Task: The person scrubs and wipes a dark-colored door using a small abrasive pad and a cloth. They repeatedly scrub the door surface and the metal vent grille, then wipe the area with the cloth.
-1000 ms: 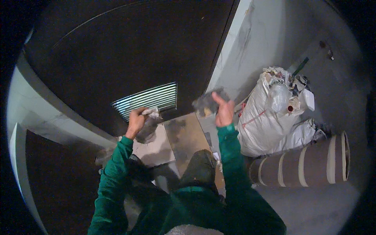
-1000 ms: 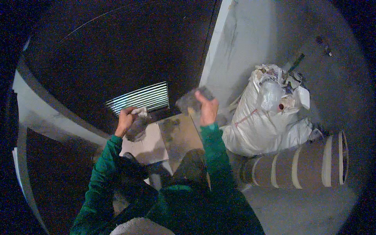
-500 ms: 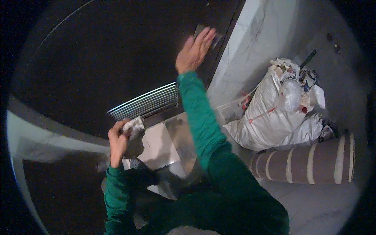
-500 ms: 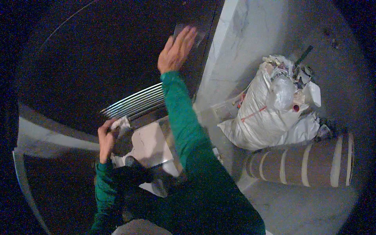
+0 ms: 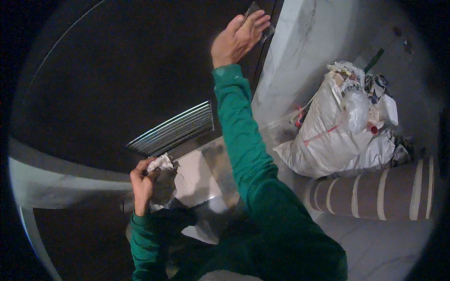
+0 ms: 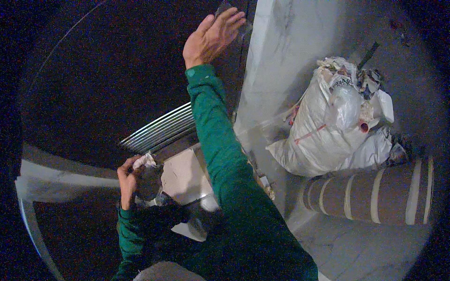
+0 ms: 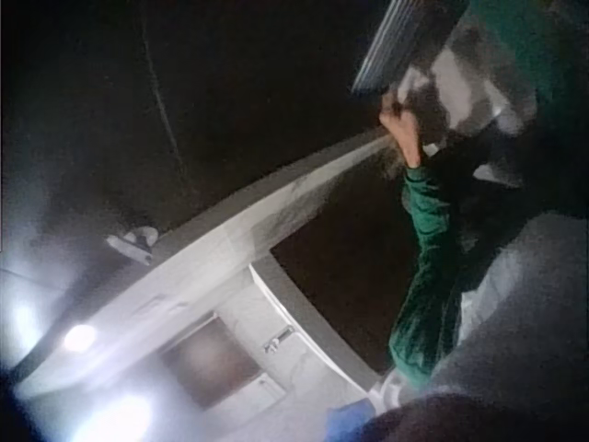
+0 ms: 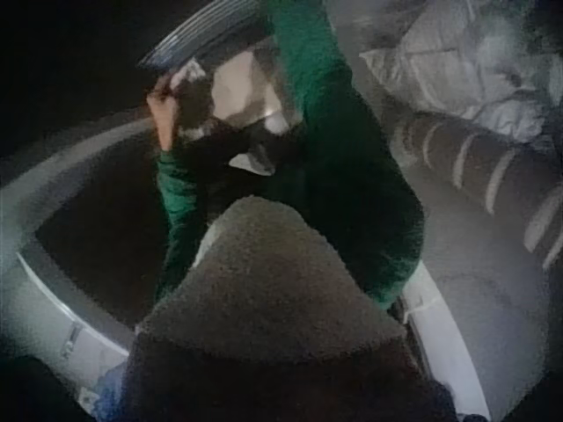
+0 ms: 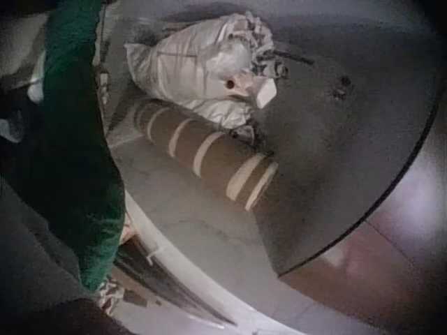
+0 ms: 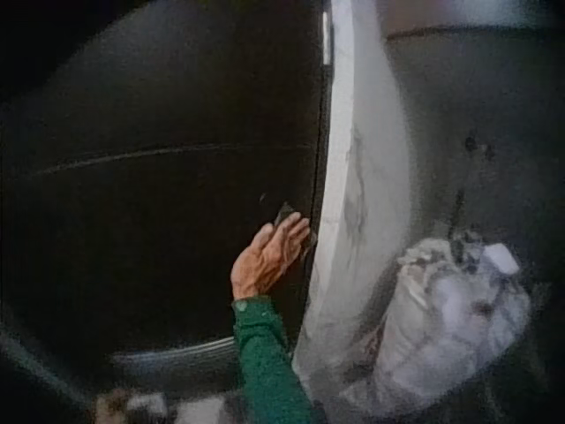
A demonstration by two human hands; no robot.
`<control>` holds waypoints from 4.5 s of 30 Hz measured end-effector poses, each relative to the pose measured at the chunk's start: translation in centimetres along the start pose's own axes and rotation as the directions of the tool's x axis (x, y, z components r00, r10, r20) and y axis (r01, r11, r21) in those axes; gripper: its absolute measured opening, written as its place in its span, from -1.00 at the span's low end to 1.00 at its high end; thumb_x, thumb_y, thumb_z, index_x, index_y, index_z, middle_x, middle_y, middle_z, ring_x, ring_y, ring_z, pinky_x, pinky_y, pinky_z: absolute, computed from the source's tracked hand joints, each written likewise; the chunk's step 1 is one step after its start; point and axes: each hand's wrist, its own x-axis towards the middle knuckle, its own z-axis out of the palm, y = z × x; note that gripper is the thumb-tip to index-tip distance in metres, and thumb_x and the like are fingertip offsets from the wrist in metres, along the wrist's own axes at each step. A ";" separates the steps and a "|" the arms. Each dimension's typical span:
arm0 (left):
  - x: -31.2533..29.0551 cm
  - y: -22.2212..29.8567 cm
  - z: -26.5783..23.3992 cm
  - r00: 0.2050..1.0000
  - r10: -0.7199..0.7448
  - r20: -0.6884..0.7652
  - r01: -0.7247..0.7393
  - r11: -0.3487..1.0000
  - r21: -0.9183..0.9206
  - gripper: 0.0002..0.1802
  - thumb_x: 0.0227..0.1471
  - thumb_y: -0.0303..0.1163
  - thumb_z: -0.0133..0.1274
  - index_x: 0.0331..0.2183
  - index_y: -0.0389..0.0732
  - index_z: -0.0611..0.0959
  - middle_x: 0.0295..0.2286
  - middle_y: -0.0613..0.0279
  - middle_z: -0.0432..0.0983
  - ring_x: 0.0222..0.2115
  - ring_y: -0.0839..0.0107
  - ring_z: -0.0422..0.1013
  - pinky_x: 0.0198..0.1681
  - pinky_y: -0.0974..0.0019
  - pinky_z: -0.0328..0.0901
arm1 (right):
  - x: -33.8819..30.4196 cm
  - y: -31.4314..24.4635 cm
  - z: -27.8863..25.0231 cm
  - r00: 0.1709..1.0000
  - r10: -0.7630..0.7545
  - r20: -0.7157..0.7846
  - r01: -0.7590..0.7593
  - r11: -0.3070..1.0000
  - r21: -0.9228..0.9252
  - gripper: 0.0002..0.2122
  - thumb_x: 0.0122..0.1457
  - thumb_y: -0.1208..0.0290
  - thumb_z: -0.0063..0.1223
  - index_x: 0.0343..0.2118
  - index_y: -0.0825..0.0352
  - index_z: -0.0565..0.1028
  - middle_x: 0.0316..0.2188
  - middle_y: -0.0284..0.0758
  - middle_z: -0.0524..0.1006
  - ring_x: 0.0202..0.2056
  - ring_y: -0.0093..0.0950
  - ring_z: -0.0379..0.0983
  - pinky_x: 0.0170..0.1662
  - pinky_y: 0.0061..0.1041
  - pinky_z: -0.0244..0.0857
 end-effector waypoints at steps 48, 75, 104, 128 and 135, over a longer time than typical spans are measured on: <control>0.4 -1.8 1.9 0.995 0.082 0.057 -0.088 0.989 0.115 -0.61 -0.18 -0.63 0.08 -0.19 -0.36 0.68 -0.29 0.07 0.64 -0.26 0.31 0.54 -0.14 0.33 0.37 | -11.8 8.6 -5.2 0.779 0.627 0.013 -0.616 0.768 -0.179 -0.49 0.39 0.25 -0.26 0.30 0.47 0.15 0.26 0.12 0.20 0.26 -0.01 0.13 0.33 -0.18 -0.02; 1.3 -5.0 2.3 0.998 0.033 0.053 -0.037 0.997 0.074 -0.63 -0.15 -0.63 0.08 -0.19 -0.37 0.68 -0.30 0.04 0.64 -0.27 0.27 0.55 -0.13 0.30 0.38 | 9.3 -6.4 2.0 0.979 -0.177 0.103 0.185 0.980 -0.074 -0.57 0.36 0.31 -0.25 0.13 0.58 0.30 0.30 0.11 0.11 0.30 0.07 0.01 0.34 -0.08 -0.12; 1.9 -1.4 4.0 0.975 0.010 0.223 -0.094 0.925 0.368 -0.66 -0.06 -0.56 0.08 -0.15 -0.35 0.66 -0.32 0.02 0.64 -0.28 0.30 0.56 -0.18 0.31 0.39 | -20.0 14.3 -4.5 0.717 0.696 0.046 -0.695 0.708 0.123 -0.52 0.40 0.28 -0.27 0.30 0.44 0.18 0.37 -0.06 0.04 0.39 -0.25 -0.08 0.42 -0.39 -0.29; 1.8 -3.7 3.1 0.960 -0.054 0.274 0.003 0.983 0.182 -0.63 -0.03 -0.46 0.18 -0.12 -0.31 0.66 -0.29 0.03 0.61 -0.29 0.35 0.52 -0.20 0.33 0.36 | -5.2 -3.0 4.4 0.999 0.036 -0.021 -0.038 0.997 -0.066 -0.51 0.36 0.27 -0.20 0.26 0.47 0.21 0.35 0.03 0.06 0.37 -0.04 -0.08 0.38 -0.09 -0.24; 2.3 -4.2 2.2 0.972 -0.019 0.233 -0.034 0.974 0.223 -0.59 0.02 -0.46 0.13 -0.05 -0.38 0.60 -0.26 0.02 0.62 -0.22 0.33 0.50 -0.11 0.30 0.35 | -19.1 3.6 -0.8 0.629 0.778 0.010 -0.601 0.478 0.641 -0.56 0.30 0.47 -0.09 0.23 0.43 0.30 0.33 -0.12 0.16 0.37 -0.37 0.01 0.37 -0.39 -0.10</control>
